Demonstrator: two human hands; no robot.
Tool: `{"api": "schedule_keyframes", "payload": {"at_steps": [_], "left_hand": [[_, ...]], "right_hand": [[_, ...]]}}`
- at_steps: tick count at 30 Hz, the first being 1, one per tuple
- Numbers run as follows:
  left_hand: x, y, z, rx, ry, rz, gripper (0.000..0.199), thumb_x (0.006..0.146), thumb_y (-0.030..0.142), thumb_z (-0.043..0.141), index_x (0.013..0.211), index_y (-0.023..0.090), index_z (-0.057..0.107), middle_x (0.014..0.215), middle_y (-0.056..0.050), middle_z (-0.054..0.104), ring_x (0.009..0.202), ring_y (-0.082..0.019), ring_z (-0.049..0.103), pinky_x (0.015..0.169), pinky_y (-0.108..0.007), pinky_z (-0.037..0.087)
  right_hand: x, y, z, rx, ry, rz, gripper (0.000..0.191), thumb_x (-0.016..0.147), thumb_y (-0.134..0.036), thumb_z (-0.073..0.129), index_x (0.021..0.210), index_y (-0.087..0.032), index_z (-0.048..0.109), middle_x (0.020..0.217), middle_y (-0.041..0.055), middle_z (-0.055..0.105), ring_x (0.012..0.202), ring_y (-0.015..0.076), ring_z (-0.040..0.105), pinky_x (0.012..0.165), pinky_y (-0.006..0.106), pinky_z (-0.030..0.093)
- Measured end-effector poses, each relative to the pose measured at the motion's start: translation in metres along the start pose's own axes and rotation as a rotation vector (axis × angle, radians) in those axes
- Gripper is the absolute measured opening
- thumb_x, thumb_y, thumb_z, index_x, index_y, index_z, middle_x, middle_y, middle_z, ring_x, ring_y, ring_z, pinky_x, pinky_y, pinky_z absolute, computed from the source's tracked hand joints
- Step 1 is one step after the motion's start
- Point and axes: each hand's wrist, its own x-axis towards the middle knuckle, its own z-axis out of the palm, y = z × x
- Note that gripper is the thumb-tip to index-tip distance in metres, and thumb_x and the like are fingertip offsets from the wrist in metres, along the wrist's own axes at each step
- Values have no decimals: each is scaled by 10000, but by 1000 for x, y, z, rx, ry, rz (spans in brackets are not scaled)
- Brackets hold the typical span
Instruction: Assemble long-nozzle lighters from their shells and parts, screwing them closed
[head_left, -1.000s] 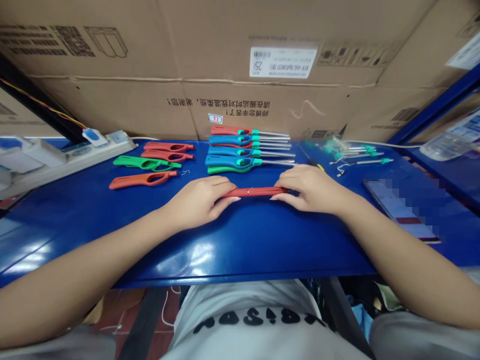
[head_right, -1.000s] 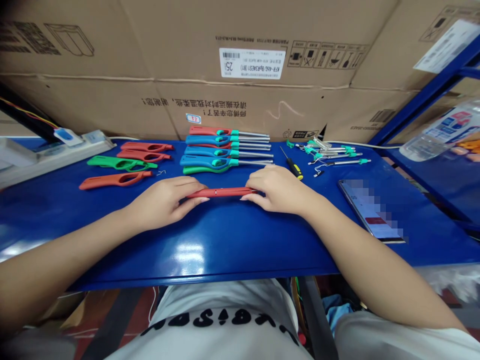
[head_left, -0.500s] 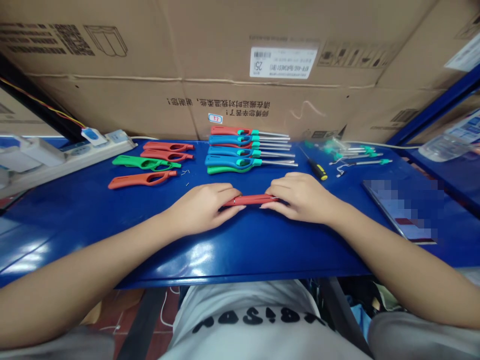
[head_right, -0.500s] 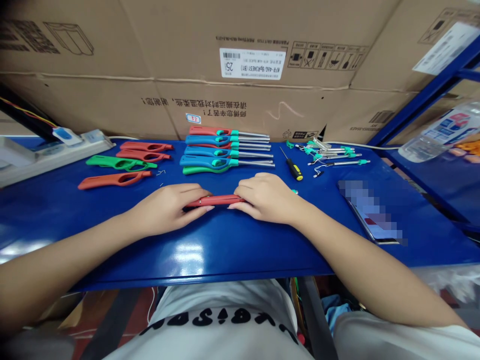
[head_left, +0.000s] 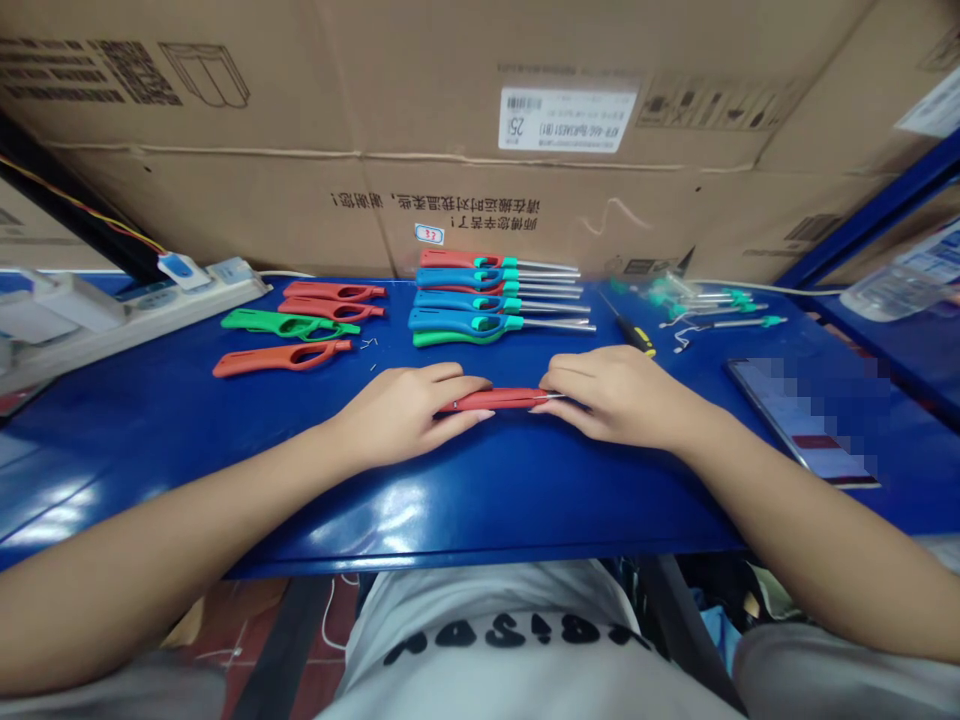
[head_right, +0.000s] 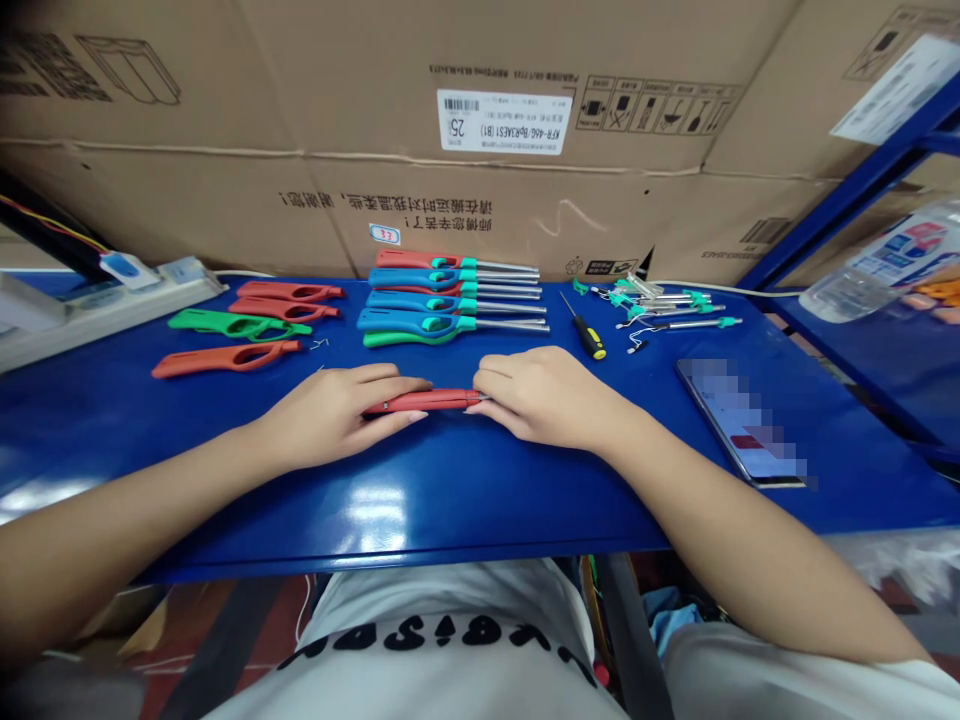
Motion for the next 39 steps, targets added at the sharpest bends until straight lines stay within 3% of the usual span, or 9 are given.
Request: {"api": "schedule_keyframes", "payload": {"at_steps": [4,8,15,20,24,31,35,39], "left_hand": [[-1,-1,2,-45,21,9,421,1037,489,450,1311,232,640,1037,-46,701,852,-186,692,720,-284,507],[0,-2,0,-110,28,-9,403,1025,475,485,1325,251,631,1074,-48,706,892,-189,689,776,-292,524],[3,-3,-2,-184,31,-69,392,995,468,531,1270,223,666,1121,-63,725,954,-213,689,837,-322,528],[5,-3,-3,-248,22,-80,348,977,469,559,1094,188,728,912,-51,734,790,-185,659,738,-299,494],[7,0,-4,-319,17,-100,368,979,470,550,894,159,728,698,-10,644,617,-135,550,611,-267,415],[8,1,-3,-385,-4,-81,416,1004,441,520,732,155,654,609,31,522,557,-102,442,571,-253,357],[7,0,-4,-349,-14,-86,393,1010,460,511,831,161,693,685,8,602,612,-122,523,612,-263,395],[4,1,-4,-256,-7,-77,374,1017,474,491,964,178,714,834,-37,694,749,-170,630,699,-290,452]], "right_hand": [[-1,-2,-2,-6,-5,8,368,1056,-375,432,919,-145,684,810,58,676,648,160,574,595,291,351],[-3,-1,-11,114,-50,99,300,1015,-400,527,1007,-159,704,892,72,710,763,185,649,646,282,411],[-4,3,-22,274,-121,173,250,1001,-264,505,980,-173,736,887,70,739,782,193,674,702,307,472],[-5,5,-20,246,-121,137,233,998,-249,514,983,-174,734,938,82,748,823,205,685,724,319,476],[-6,6,-20,157,-100,131,229,997,-254,512,966,-178,726,934,80,745,823,212,680,719,318,459],[-7,5,-19,95,-110,135,228,997,-246,495,933,-169,699,904,86,728,798,212,663,681,314,431],[-6,3,-21,127,-101,151,209,993,-253,501,980,-168,691,931,81,721,801,209,664,680,312,439],[-4,-2,-17,183,-60,132,276,981,-372,569,1154,-171,645,1113,94,704,923,221,676,704,302,459]]}}
